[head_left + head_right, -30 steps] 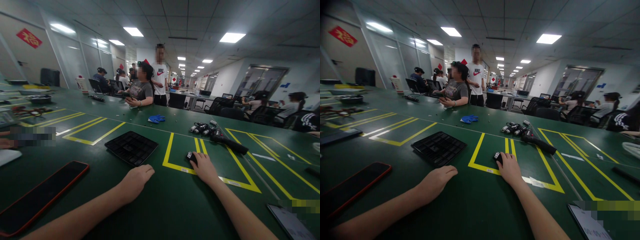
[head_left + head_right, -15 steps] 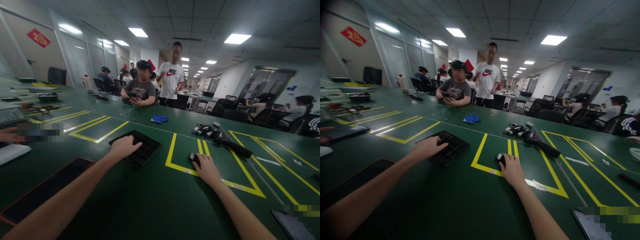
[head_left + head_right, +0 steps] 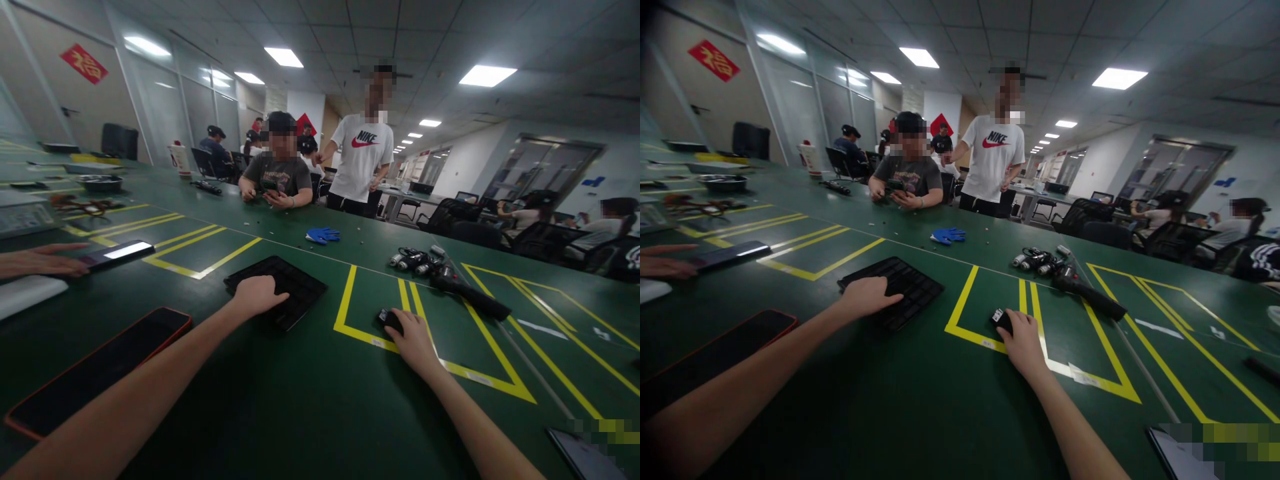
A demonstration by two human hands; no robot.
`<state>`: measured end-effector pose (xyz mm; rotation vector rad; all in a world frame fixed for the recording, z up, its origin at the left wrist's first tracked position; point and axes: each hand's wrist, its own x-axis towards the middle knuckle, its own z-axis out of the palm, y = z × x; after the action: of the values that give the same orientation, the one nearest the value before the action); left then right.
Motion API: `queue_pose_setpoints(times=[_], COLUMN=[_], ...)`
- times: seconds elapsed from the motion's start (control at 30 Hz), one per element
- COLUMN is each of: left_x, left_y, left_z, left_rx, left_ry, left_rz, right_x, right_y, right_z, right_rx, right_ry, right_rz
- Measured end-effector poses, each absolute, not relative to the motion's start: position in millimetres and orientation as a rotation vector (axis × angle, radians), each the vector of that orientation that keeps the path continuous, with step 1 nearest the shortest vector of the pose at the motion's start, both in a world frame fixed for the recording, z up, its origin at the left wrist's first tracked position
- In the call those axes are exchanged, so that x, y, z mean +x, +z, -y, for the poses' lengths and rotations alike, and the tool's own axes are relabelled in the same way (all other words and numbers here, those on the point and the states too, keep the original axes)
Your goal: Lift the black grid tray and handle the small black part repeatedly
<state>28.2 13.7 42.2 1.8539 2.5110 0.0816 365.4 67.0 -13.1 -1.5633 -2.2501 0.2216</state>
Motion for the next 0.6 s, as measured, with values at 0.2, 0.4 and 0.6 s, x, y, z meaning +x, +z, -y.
queue_pose_setpoints(times=[0.2,0.4,0.6], left_x=[66.4,112.7,118.3], left_y=[27.8,16.1,3.4], left_z=[9.8,39.7,45.4], left_rx=[1.933,2.051,1.999], left_ry=[0.687,0.948,1.092], left_rz=[-2.178,-1.715,-1.591], right_x=[312.7,297.5,303.0], right_y=[-19.7,-32.6,-30.9], right_z=[-31.8,-10.4,-13.4], right_rx=[-1.174,-0.919,-0.805], right_ry=[0.691,0.776,0.815], right_rz=[2.058,2.025,2.115])
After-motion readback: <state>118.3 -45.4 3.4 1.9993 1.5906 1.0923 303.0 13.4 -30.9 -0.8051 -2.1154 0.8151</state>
